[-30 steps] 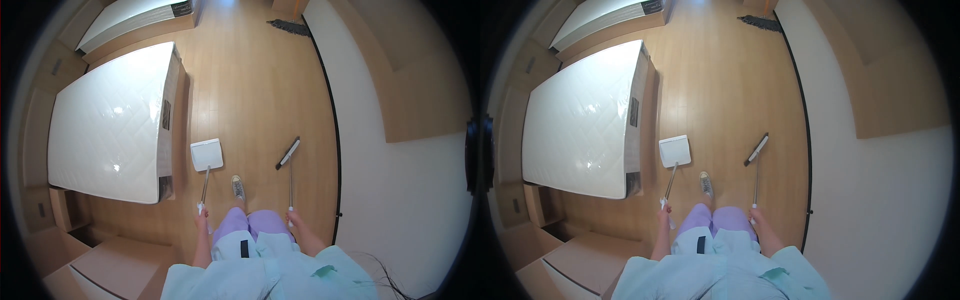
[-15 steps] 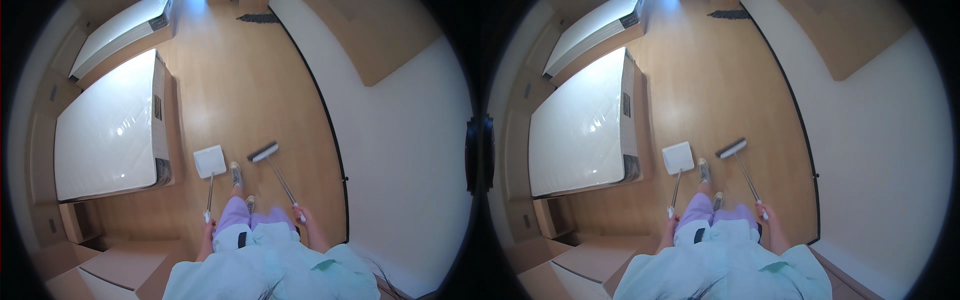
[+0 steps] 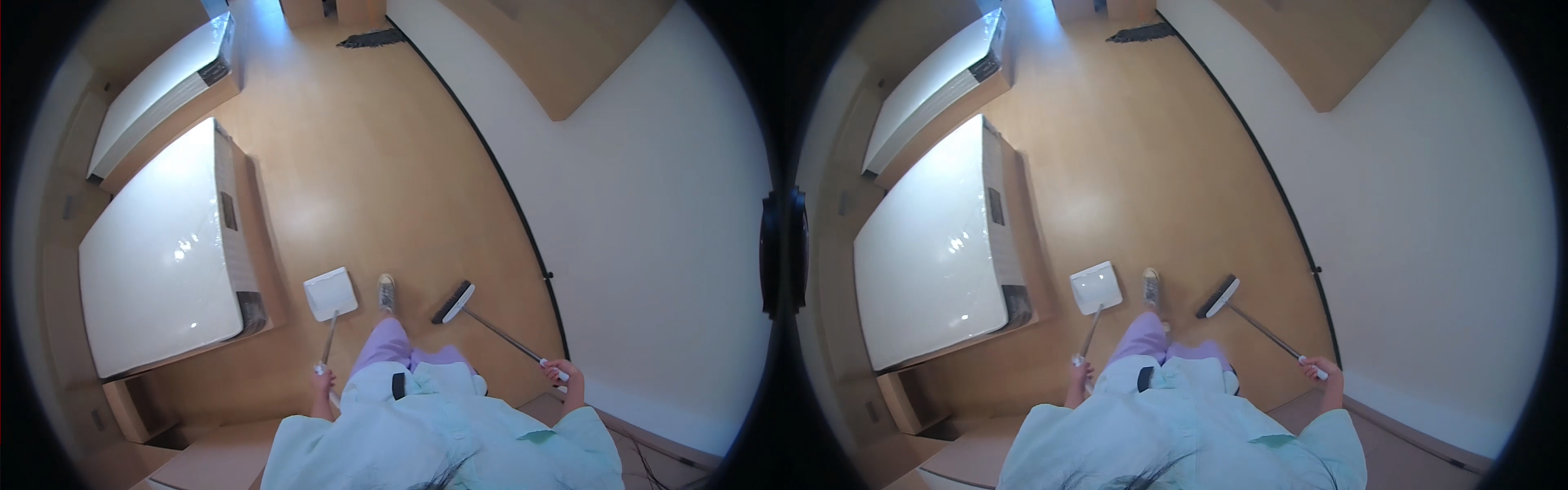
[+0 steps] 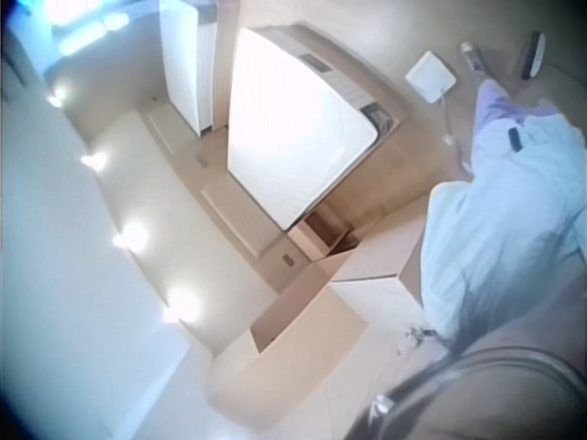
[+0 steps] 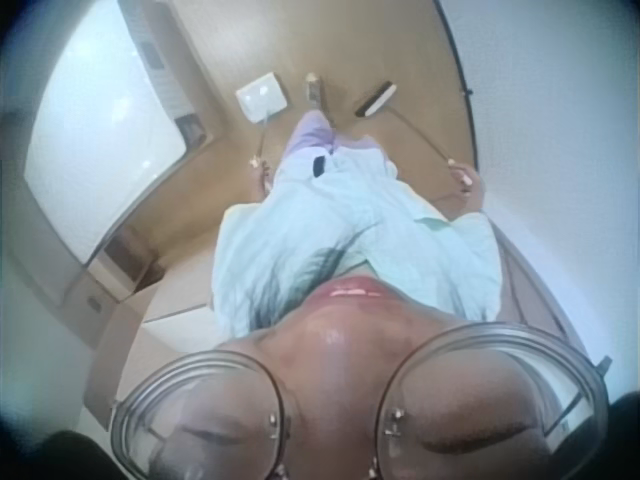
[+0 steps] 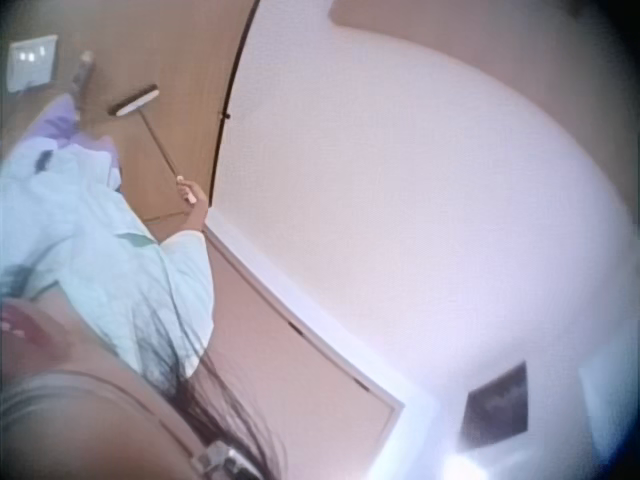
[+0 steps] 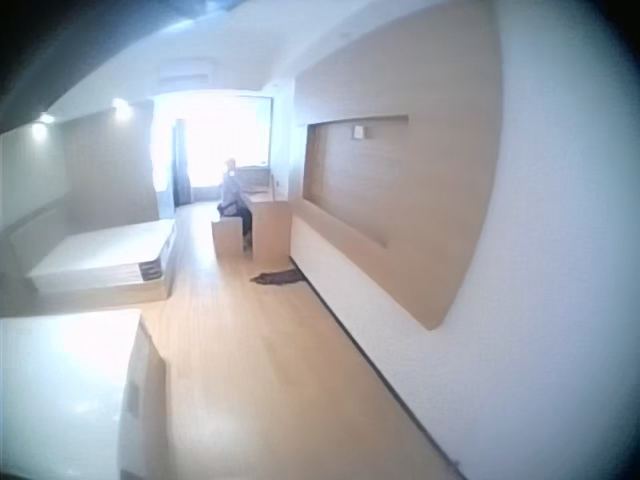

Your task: The person sweeps the floor throughout the room using a broom and collects debris into a dustpan.

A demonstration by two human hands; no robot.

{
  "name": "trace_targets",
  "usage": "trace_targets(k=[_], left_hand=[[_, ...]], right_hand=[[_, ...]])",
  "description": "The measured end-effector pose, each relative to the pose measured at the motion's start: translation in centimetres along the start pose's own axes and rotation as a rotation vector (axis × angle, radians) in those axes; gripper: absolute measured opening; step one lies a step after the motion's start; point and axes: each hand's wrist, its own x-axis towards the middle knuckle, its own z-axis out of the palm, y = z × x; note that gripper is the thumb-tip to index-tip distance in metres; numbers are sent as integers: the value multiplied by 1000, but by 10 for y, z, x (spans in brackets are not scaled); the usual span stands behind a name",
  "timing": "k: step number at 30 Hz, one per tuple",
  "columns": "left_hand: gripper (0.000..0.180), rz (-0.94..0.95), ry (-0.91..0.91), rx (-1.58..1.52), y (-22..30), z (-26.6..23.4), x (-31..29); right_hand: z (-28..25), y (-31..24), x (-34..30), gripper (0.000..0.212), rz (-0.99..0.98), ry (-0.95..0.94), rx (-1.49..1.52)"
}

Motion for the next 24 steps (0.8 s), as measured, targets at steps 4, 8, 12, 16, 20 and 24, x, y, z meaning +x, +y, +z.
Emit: trace_targets(k=[4, 8, 12, 16, 20, 24], left_hand=[[21, 132, 169, -51, 35, 7, 34], [20, 132, 72, -17, 80, 49, 84], [21, 83, 224, -79, 116, 28, 78], [18, -45, 238, 51, 159, 44, 68], [15, -19, 274, -196, 238, 89, 79], [15, -46, 282, -39, 328, 124, 80]], right_hand=[[-15, -27, 55, 12, -107, 195, -247], [-82, -64, 204, 18, -320, 445, -1152], [159, -122, 264, 12, -542, 261, -509], [240, -222, 258, 14, -469, 177, -517], [251, -347, 260, 16, -420, 73, -437], [299, -443, 265, 27, -630, 4, -713]])
